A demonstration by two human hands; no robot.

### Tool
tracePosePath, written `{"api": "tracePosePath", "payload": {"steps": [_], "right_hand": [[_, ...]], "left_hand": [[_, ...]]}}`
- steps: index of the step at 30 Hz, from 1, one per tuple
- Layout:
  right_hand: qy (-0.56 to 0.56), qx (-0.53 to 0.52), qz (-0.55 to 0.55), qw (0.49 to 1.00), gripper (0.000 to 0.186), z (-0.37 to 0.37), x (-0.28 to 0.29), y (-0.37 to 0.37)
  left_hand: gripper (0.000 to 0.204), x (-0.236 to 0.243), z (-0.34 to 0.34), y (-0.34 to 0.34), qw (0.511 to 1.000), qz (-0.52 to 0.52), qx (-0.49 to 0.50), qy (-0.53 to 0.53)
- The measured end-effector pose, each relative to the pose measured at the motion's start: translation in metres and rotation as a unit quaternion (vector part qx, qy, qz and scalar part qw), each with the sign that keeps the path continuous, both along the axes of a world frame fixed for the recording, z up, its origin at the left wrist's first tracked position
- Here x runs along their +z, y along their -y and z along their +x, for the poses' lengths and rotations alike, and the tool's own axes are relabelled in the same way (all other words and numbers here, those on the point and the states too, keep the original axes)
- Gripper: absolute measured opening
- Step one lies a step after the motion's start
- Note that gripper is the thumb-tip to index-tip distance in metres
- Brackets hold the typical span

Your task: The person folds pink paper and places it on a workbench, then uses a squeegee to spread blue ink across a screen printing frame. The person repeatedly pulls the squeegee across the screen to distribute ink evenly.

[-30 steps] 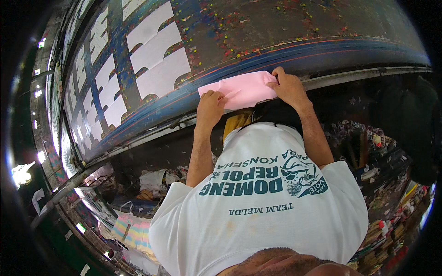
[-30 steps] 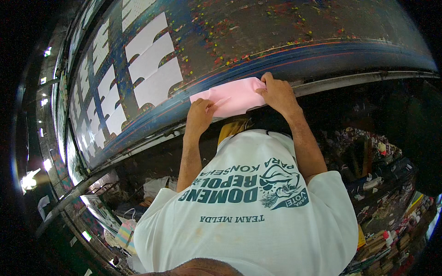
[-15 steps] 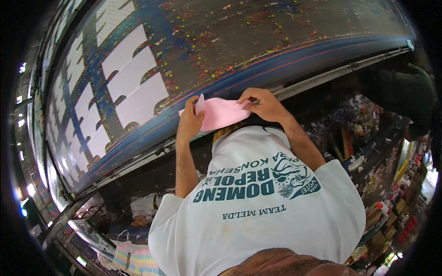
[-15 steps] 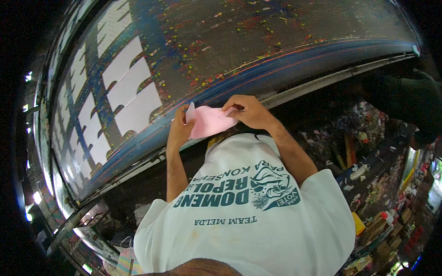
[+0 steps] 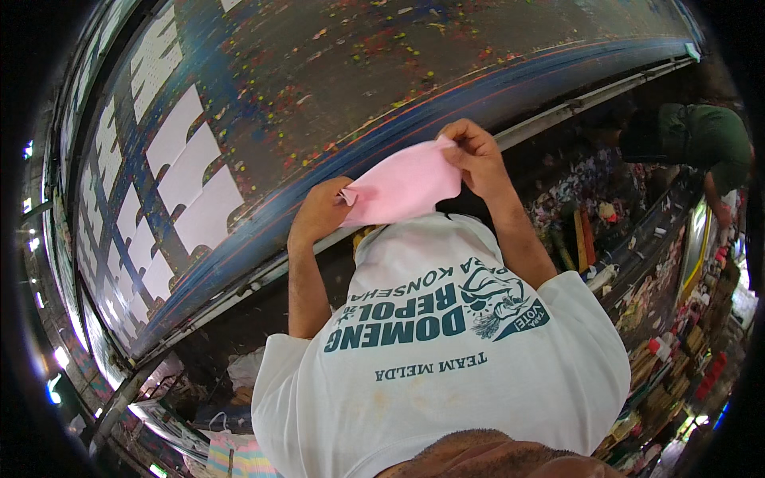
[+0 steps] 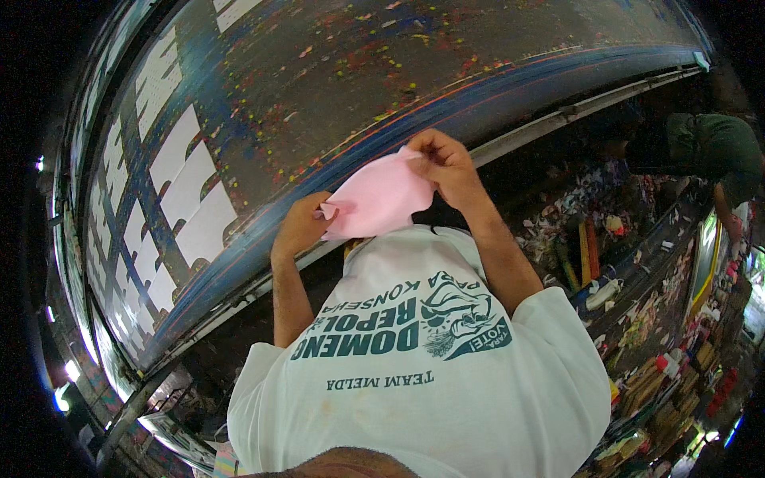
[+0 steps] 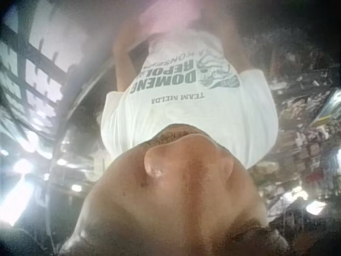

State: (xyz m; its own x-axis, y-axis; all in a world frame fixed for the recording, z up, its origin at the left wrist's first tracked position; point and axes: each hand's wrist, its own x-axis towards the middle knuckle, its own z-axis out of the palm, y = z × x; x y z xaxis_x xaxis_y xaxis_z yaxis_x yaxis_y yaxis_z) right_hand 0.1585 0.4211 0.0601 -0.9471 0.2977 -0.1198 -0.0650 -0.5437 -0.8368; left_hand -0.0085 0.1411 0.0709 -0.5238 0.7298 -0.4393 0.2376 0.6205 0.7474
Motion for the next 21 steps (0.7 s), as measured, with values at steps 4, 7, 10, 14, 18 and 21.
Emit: {"api": "tracePosePath", "payload": {"steps": [4, 7, 10, 14, 18, 21], "right_hand": [[0.031, -0.114, -0.008, 0.993, 0.017, 0.040, -0.012, -0.085], [0.059, -0.137, 0.012, 0.989, 0.017, 0.070, -0.018, -0.160], [0.139, -0.185, 0.204, 0.951, 0.022, 0.087, -0.021, -0.223], [0.197, -0.221, 0.632, 0.716, 0.035, 0.091, -0.020, -0.268], [0.086, -0.152, 0.661, 0.730, 0.043, 0.085, -0.014, -0.258], [0.050, 0.023, 0.446, 0.893, 0.055, 0.074, -0.008, -0.220]], "left_hand": [[0.024, 0.011, 0.020, -0.068, 0.999, -0.035, -0.012, 0.015], [0.028, 0.009, 0.041, -0.125, 0.999, 0.036, 0.002, 0.036], [0.043, -0.005, 0.055, -0.187, 0.997, 0.067, 0.009, 0.032], [0.057, -0.020, 0.075, -0.243, 0.983, 0.091, 0.117, -0.105], [0.057, -0.015, 0.094, -0.270, 0.982, 0.120, 0.145, -0.027], [0.054, -0.003, 0.112, -0.293, 0.979, 0.164, 0.123, 0.006]]}}
